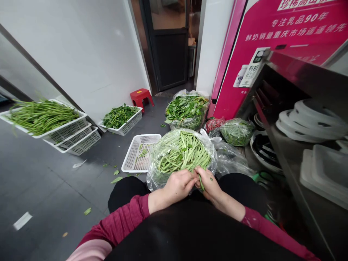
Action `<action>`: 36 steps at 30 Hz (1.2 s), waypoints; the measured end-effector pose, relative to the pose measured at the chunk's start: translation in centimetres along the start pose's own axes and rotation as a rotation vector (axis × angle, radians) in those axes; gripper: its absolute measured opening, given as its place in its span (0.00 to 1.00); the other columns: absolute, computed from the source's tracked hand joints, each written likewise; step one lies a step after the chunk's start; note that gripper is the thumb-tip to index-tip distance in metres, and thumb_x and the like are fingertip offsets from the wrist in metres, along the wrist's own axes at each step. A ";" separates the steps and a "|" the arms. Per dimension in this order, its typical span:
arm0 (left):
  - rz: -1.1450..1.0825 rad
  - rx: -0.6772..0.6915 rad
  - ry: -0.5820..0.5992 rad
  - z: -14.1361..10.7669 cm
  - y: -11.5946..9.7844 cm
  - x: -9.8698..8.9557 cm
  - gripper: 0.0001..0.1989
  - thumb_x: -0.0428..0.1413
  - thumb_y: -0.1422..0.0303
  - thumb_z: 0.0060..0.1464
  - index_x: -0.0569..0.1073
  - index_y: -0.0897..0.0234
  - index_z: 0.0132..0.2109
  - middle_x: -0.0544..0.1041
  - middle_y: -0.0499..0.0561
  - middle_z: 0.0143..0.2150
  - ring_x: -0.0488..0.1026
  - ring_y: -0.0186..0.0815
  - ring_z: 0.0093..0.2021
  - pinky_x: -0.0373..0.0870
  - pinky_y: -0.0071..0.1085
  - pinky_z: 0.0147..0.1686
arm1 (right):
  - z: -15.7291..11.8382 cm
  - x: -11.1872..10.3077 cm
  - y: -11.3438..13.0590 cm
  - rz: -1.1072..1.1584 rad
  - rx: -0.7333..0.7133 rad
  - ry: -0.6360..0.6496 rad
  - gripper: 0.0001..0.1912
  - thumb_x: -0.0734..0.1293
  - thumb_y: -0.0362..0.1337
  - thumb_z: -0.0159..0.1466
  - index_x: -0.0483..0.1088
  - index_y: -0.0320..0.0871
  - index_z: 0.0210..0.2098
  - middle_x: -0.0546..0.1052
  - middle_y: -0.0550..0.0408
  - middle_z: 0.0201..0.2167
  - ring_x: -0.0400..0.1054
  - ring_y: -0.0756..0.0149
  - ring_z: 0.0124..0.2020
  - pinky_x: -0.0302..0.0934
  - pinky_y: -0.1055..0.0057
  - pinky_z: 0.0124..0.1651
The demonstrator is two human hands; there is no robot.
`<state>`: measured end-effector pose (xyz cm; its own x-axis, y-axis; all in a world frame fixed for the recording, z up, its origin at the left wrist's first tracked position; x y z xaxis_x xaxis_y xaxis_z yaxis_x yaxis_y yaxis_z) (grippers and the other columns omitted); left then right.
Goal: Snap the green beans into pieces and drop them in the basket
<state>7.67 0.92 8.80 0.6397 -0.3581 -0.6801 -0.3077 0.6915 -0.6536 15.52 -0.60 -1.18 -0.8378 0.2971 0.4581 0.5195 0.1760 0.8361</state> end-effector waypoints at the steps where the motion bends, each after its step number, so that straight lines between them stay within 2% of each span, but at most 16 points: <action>1: 0.022 0.041 0.033 -0.6 -0.7 0.7 0.13 0.45 0.66 0.55 0.73 0.65 0.37 0.74 0.54 0.33 0.70 0.32 0.34 0.65 0.27 0.36 | 0.1 -0.2 -0.3 0.026 0.015 -0.012 0.12 0.60 0.36 0.53 0.56 0.42 0.16 0.52 0.65 0.10 0.45 0.78 0.11 0.40 0.78 0.15; 5: 0.025 0.211 0.285 -2.1 -2.8 3.9 0.14 0.45 0.63 0.54 0.73 0.64 0.34 0.74 0.53 0.29 0.70 0.32 0.30 0.66 0.26 0.31 | 0.5 -2.5 -1.5 0.091 0.113 -0.176 0.12 0.62 0.36 0.51 0.55 0.42 0.15 0.51 0.66 0.10 0.44 0.79 0.11 0.38 0.78 0.14; 6: 0.023 0.218 0.324 -2.1 -2.9 4.4 0.14 0.45 0.63 0.54 0.73 0.64 0.33 0.74 0.53 0.29 0.70 0.31 0.29 0.65 0.25 0.31 | 0.5 -2.8 -1.7 0.098 0.132 -0.192 0.12 0.62 0.36 0.51 0.56 0.42 0.15 0.52 0.66 0.10 0.45 0.79 0.11 0.38 0.78 0.13; 7: 0.031 0.174 0.320 -1.7 -2.5 4.6 0.15 0.45 0.63 0.55 0.73 0.64 0.31 0.74 0.52 0.28 0.69 0.31 0.29 0.65 0.25 0.31 | 0.4 -2.8 -1.7 0.105 0.145 -0.169 0.12 0.63 0.37 0.51 0.57 0.42 0.16 0.55 0.65 0.10 0.47 0.79 0.11 0.40 0.79 0.14; 11: 0.194 -0.229 0.158 -0.2 1.8 3.5 0.16 0.46 0.61 0.54 0.70 0.65 0.25 0.73 0.50 0.26 0.68 0.30 0.27 0.63 0.24 0.29 | -0.8 -1.0 -2.1 0.117 0.197 0.056 0.11 0.66 0.42 0.51 0.63 0.42 0.24 0.64 0.62 0.15 0.57 0.75 0.14 0.50 0.77 0.16; 14: 0.328 -0.309 0.211 0.2 3.7 3.7 0.17 0.49 0.54 0.49 0.69 0.64 0.27 0.72 0.49 0.27 0.69 0.31 0.28 0.62 0.25 0.29 | -1.4 -0.8 -2.9 0.136 0.257 0.102 0.15 0.66 0.47 0.52 0.63 0.41 0.26 0.63 0.63 0.13 0.55 0.76 0.12 0.48 0.77 0.15; 17: 0.452 -0.341 0.280 0.5 5.3 3.7 0.19 0.49 0.51 0.48 0.69 0.62 0.35 0.72 0.49 0.28 0.70 0.33 0.29 0.62 0.26 0.29 | -1.2 -2.2 -2.9 0.201 0.255 0.072 0.16 0.66 0.48 0.52 0.64 0.41 0.29 0.60 0.65 0.14 0.50 0.80 0.11 0.45 0.79 0.14; 19: 0.576 -0.333 0.331 0.7 6.3 3.8 0.17 0.48 0.54 0.50 0.69 0.64 0.37 0.72 0.53 0.32 0.71 0.36 0.32 0.64 0.28 0.30 | -1.0 -3.7 -2.9 0.235 0.251 0.012 0.16 0.67 0.47 0.52 0.63 0.41 0.29 0.60 0.66 0.14 0.50 0.81 0.11 0.45 0.80 0.15; 22: 0.726 -0.249 0.439 1.1 7.3 5.2 0.11 0.47 0.65 0.53 0.70 0.68 0.36 0.71 0.58 0.35 0.72 0.39 0.33 0.66 0.32 0.31 | -0.8 -5.5 -3.1 0.247 0.272 -0.049 0.15 0.70 0.44 0.49 0.60 0.42 0.25 0.59 0.67 0.13 0.52 0.80 0.12 0.47 0.80 0.15; 24: 0.762 -0.224 0.492 1.3 7.8 6.1 0.10 0.46 0.72 0.52 0.70 0.70 0.36 0.71 0.59 0.34 0.72 0.41 0.32 0.66 0.34 0.30 | -0.6 -6.1 -3.3 0.237 0.287 -0.070 0.14 0.70 0.41 0.49 0.61 0.42 0.24 0.58 0.67 0.11 0.54 0.79 0.12 0.48 0.79 0.15; 26: 0.770 -0.226 0.488 1.6 7.8 6.2 0.11 0.44 0.74 0.52 0.70 0.71 0.37 0.71 0.60 0.34 0.72 0.42 0.32 0.67 0.35 0.29 | -0.3 -6.3 -3.2 0.224 0.294 -0.095 0.13 0.71 0.39 0.49 0.64 0.40 0.27 0.60 0.66 0.12 0.56 0.78 0.12 0.50 0.79 0.15; 29: 0.727 -0.208 0.425 1.7 6.6 4.9 0.13 0.42 0.70 0.53 0.68 0.73 0.38 0.71 0.61 0.34 0.71 0.42 0.32 0.66 0.35 0.30 | 0.5 -5.6 -2.9 0.177 0.304 -0.105 0.13 0.70 0.38 0.49 0.67 0.38 0.31 0.66 0.62 0.16 0.58 0.77 0.13 0.52 0.78 0.16; 32: 0.556 -0.159 0.402 1.3 4.4 3.3 0.13 0.42 0.67 0.54 0.68 0.69 0.35 0.71 0.57 0.32 0.70 0.37 0.31 0.65 0.31 0.31 | 1.2 -3.3 -2.4 0.139 0.286 -0.024 0.13 0.69 0.41 0.50 0.67 0.39 0.30 0.67 0.61 0.17 0.57 0.78 0.13 0.50 0.78 0.15; 34: 0.401 -0.153 0.425 0.8 3.3 2.7 0.11 0.43 0.68 0.53 0.68 0.66 0.32 0.71 0.52 0.28 0.68 0.33 0.27 0.62 0.27 0.29 | 1.6 -1.3 -1.6 0.113 0.217 0.052 0.13 0.68 0.43 0.50 0.65 0.39 0.26 0.65 0.63 0.15 0.55 0.78 0.12 0.49 0.77 0.15; 36: 0.266 -0.213 0.434 0.3 3.5 2.6 0.08 0.46 0.69 0.50 0.68 0.66 0.29 0.70 0.48 0.25 0.65 0.30 0.24 0.59 0.24 0.26 | 1.6 0.0 -0.2 0.022 0.065 0.056 0.14 0.67 0.44 0.51 0.61 0.41 0.22 0.61 0.64 0.11 0.53 0.77 0.12 0.50 0.77 0.16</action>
<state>8.45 2.57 4.90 0.1850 -0.4453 -0.8761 -0.5838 0.6673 -0.4624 15.74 0.90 -1.85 -0.8333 0.2487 0.4936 0.5460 0.2314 0.8052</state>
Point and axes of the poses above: each hand's wrist, its own z-axis towards the middle knuckle, its own x-axis out of the palm, y = z × x, the point moved 9 cm from there along z, towards the middle knuckle
